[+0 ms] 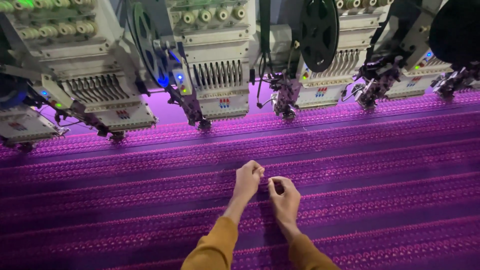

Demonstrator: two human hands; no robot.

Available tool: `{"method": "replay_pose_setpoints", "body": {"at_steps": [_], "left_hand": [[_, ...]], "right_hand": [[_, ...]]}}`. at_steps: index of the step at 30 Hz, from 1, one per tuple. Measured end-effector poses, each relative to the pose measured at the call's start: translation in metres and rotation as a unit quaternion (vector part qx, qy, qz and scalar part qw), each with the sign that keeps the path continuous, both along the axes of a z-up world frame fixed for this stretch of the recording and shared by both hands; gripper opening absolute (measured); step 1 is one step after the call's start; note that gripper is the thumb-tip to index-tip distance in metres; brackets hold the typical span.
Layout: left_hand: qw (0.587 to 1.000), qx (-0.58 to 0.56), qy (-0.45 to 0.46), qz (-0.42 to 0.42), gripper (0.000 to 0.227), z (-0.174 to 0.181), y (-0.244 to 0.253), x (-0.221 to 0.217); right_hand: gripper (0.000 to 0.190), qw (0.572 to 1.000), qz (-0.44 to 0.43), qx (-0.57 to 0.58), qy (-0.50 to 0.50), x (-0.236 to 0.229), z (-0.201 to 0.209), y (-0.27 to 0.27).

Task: A worker inspects and adjusts the thread on a multi-head industrial embroidery machine while it is in operation.

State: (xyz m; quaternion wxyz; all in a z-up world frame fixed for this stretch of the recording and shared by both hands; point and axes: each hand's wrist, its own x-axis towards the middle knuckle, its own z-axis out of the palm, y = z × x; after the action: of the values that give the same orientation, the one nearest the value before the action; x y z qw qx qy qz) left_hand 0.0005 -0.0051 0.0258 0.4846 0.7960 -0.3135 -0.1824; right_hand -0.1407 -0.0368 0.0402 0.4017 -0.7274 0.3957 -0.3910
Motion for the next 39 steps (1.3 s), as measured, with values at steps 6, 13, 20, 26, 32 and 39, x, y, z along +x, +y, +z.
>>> {"method": "replay_pose_setpoints", "body": {"at_steps": [6, 13, 20, 26, 32, 39], "left_hand": [[0.954, 0.106, -0.279, -0.011, 0.005, -0.014, 0.001, -0.012], [0.864, 0.274, -0.421, -0.041, 0.02, -0.009, -0.004, -0.034], [0.857, 0.365, -0.363, 0.012, 0.025, -0.017, -0.008, -0.022], [0.954, 0.274, -0.119, -0.025, 0.031, -0.021, 0.024, 0.007], [0.972, 0.202, -0.028, 0.117, 0.049, 0.02, 0.098, 0.012], [0.973, 0.141, -0.125, 0.133, 0.019, 0.042, 0.114, -0.005]], "right_hand": [[0.01, 1.0, 0.0, 0.004, 0.005, 0.002, 0.005, -0.004], [0.012, 1.0, -0.004, 0.007, -0.005, -0.001, 0.011, 0.003], [0.013, 0.999, -0.047, 0.026, 0.001, -0.002, 0.005, -0.003], [0.019, 0.995, -0.055, 0.086, 0.023, -0.002, 0.018, 0.0], [0.024, 0.994, -0.024, 0.078, 0.068, 0.005, 0.009, -0.002], [0.031, 0.995, 0.046, 0.014, 0.09, 0.004, -0.011, -0.007]]}}
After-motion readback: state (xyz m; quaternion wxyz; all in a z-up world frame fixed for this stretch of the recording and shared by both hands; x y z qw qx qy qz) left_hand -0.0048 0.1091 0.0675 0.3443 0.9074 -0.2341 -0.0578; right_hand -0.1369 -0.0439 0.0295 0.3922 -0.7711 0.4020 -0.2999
